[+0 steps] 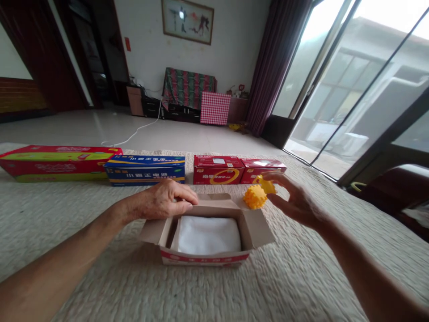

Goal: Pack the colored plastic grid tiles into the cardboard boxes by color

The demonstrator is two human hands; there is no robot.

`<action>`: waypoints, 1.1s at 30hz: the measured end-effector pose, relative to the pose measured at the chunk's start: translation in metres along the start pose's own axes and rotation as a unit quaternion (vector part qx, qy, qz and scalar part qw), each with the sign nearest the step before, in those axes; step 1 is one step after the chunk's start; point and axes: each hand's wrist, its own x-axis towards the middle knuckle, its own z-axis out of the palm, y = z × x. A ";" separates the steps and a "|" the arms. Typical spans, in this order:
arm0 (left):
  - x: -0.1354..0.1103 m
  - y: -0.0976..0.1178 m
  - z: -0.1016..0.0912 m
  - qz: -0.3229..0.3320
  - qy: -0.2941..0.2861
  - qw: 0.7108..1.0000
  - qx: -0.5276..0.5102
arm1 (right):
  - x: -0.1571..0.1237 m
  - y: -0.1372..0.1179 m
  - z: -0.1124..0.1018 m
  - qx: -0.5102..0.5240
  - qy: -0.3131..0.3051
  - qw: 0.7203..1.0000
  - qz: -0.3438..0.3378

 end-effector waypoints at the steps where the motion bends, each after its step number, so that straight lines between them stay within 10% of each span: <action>1: 0.000 0.000 0.000 -0.004 0.001 1.000 -0.005 | 0.002 -0.013 -0.003 0.015 -0.003 1.000 0.003; 11: -0.002 -0.007 -0.005 -0.029 -0.013 0.997 -0.065 | 0.031 -0.139 0.025 0.063 -0.192 0.977 -0.073; 20: -0.002 -0.010 -0.004 -0.043 0.000 0.995 -0.090 | 0.036 -0.150 0.053 0.048 -0.237 0.969 -0.050; 33: -0.002 -0.011 -0.003 -0.043 0.009 0.997 -0.066 | 0.034 -0.145 0.040 0.056 -0.202 0.976 -0.058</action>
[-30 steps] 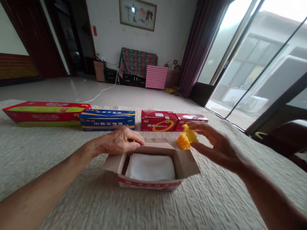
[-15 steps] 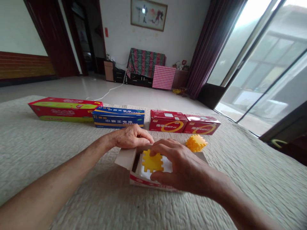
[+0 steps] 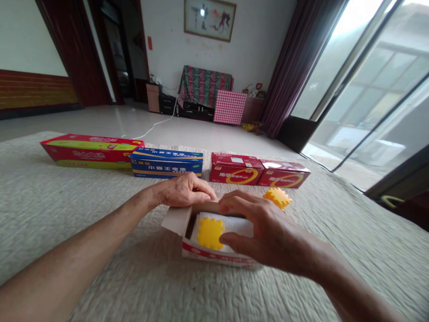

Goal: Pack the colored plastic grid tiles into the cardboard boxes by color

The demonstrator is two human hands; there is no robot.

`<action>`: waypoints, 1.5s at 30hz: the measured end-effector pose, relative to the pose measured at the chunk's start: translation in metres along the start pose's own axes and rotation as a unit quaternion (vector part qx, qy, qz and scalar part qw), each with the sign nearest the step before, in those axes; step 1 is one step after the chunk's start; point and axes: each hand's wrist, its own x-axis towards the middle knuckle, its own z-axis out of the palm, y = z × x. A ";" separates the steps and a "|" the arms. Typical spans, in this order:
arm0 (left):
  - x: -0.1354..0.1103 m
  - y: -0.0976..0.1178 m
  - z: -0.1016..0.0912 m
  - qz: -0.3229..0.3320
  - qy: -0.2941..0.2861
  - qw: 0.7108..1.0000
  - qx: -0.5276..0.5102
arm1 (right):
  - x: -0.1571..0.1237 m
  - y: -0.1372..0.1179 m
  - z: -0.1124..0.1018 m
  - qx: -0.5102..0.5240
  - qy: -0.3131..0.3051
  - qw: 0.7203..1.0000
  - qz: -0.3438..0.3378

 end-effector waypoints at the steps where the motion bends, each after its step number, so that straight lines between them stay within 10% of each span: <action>1: 0.000 0.000 0.000 -0.001 0.000 1.000 -0.001 | -0.001 0.007 -0.005 -0.008 0.021 1.000 0.000; 5: 0.000 0.001 -0.001 -0.007 -0.002 1.000 0.002 | -0.011 0.058 -0.031 -0.065 0.087 0.994 0.022; 15: 0.002 -0.002 0.000 -0.012 -0.003 1.000 0.016 | -0.055 0.166 -0.043 -0.137 -0.018 0.987 0.076; 28: 0.001 0.000 0.000 -0.012 0.001 1.000 0.013 | -0.048 0.165 -0.041 -0.134 0.019 0.988 0.080; 38: 0.001 0.000 -0.002 -0.008 -0.017 1.000 0.017 | -0.032 0.040 -0.056 -0.067 0.039 0.997 -0.018; 45: 0.000 0.001 -0.001 -0.001 -0.007 1.000 0.002 | -0.030 0.023 -0.032 -0.044 -0.043 0.998 0.000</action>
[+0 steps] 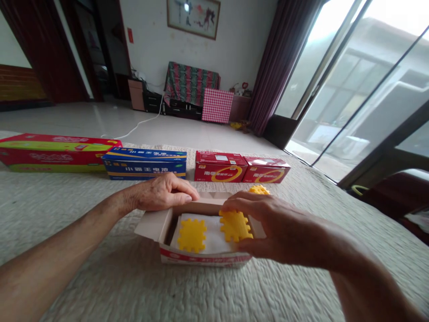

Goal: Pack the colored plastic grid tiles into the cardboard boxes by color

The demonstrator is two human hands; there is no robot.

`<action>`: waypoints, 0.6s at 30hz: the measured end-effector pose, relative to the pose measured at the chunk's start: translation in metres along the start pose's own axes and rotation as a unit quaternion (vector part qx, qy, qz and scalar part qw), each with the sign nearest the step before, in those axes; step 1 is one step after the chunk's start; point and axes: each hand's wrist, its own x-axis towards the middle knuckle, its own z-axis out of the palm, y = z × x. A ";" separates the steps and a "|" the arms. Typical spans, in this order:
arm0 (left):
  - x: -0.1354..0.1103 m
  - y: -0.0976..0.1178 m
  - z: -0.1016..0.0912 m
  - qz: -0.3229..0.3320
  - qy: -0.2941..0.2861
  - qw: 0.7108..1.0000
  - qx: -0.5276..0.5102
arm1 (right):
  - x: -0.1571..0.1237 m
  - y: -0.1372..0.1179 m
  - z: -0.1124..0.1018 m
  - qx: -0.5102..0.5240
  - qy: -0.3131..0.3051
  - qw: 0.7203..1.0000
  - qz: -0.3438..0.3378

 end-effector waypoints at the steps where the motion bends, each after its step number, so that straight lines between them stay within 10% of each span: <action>1: 0.000 0.000 0.000 0.001 0.000 1.000 -0.001 | 0.001 0.001 0.001 0.000 -0.006 1.000 0.003; 18: 0.000 0.001 -0.001 -0.009 -0.012 1.000 0.018 | -0.006 0.041 -0.018 -0.066 0.057 0.996 0.020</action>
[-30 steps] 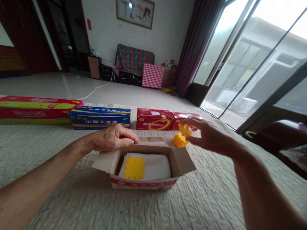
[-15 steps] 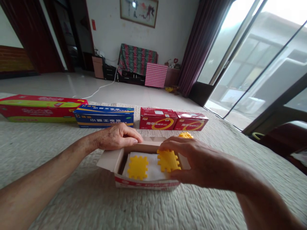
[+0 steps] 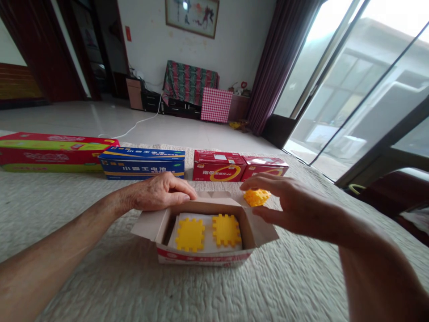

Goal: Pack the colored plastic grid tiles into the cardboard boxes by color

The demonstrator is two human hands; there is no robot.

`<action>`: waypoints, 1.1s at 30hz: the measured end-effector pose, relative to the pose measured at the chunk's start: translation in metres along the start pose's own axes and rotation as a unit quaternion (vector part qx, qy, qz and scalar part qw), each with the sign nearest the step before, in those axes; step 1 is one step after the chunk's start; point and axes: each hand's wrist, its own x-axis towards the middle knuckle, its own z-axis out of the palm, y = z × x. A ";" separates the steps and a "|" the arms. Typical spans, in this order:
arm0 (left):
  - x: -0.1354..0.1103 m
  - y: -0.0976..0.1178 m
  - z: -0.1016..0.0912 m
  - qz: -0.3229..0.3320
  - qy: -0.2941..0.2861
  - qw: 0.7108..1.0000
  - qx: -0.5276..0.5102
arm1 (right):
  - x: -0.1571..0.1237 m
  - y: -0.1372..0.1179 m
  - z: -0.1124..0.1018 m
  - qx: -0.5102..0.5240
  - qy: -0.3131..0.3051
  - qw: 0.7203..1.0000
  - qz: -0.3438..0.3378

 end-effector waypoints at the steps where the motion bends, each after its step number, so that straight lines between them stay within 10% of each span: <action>1: 0.000 0.000 0.000 0.000 0.002 1.000 0.001 | -0.001 0.011 -0.001 -0.009 0.008 1.000 0.001; 12: 0.001 0.001 0.002 -0.006 0.016 1.000 -0.005 | -0.013 0.094 0.037 -0.073 -0.091 0.984 0.132; 26: 0.000 -0.001 0.002 -0.011 0.007 1.000 -0.003 | -0.003 0.082 0.029 -0.075 -0.043 0.988 0.131; 33: 0.000 -0.002 0.000 -0.024 -0.001 1.000 -0.011 | 0.010 0.002 0.001 0.002 0.111 0.993 0.038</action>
